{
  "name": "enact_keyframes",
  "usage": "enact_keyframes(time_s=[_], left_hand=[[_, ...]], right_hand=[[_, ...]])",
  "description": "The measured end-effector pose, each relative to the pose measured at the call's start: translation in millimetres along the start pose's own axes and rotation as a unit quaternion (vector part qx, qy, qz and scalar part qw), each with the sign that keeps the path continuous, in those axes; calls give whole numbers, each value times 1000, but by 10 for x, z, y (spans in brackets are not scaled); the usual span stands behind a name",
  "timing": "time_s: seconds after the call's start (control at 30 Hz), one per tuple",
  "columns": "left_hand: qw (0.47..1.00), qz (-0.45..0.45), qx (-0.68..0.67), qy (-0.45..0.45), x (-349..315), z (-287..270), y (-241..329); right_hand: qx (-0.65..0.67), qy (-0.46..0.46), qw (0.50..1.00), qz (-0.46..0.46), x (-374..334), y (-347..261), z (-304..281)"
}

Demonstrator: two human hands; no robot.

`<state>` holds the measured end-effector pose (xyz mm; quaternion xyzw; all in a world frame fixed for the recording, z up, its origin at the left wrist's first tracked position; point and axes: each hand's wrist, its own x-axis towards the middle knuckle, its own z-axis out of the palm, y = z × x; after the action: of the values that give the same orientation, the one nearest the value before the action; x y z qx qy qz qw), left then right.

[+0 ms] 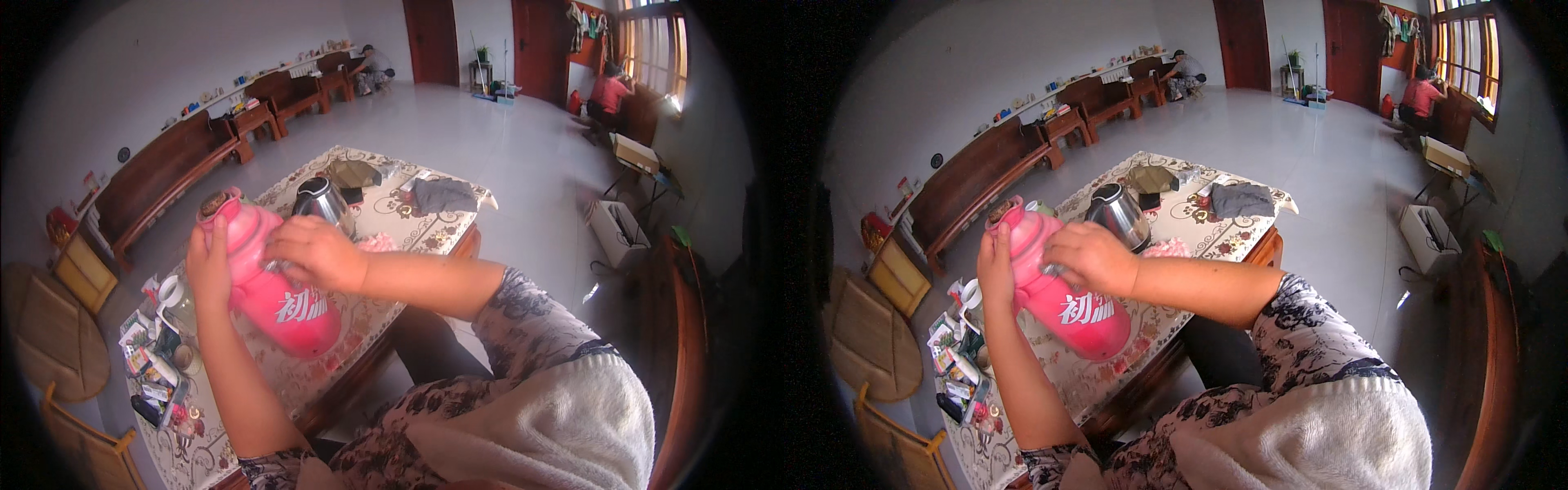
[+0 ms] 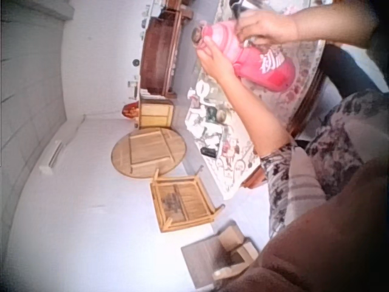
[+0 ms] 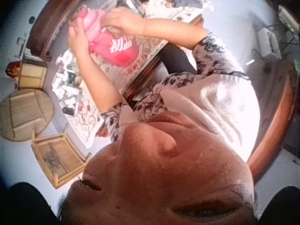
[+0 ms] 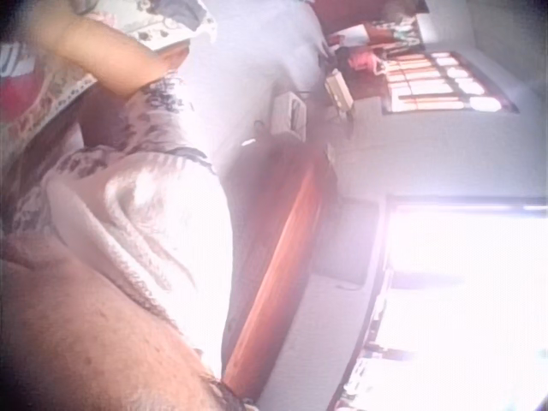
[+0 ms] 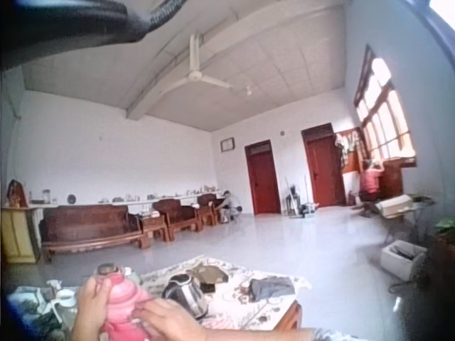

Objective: The person scrubs the exterior of a pink plastic water jug using a metal scouring pad. They rotate the jug to clean different sides and the top rim while holding it on a table.

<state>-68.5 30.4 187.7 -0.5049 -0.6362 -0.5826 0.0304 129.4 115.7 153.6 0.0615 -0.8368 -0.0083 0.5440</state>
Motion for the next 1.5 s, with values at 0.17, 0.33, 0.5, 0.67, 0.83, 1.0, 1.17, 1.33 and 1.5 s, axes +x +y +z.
enact_keyframes(time_s=[0.17,0.33,0.5,0.67,0.83,1.0,1.17,1.33,1.5], left_hand=[[999,5,44,25,71,25,-165],[999,-3,29,34,-34,-1,23],[999,-8,44,20,-17,29,71],[1000,-3,1,12,85,40,-137],[999,-23,-21,10,56,38,-91],[997,-27,-67,2,34,55,-83],[998,-46,-48,23,-30,14,-31],[998,-32,-57,12,-28,29,-82],[996,-39,-84,3,-22,23,-54]], right_hand=[[-29,-13,999,22,-100,531,-37],[50,-4,999,20,33,169,-21],[25,3,1000,17,70,-68,103],[-34,17,999,11,192,-405,384],[-38,27,999,2,146,-352,320],[-7,50,998,27,26,-147,208],[47,104,992,54,-70,128,281],[66,168,979,98,-112,92,452],[98,196,969,118,-82,62,509]])
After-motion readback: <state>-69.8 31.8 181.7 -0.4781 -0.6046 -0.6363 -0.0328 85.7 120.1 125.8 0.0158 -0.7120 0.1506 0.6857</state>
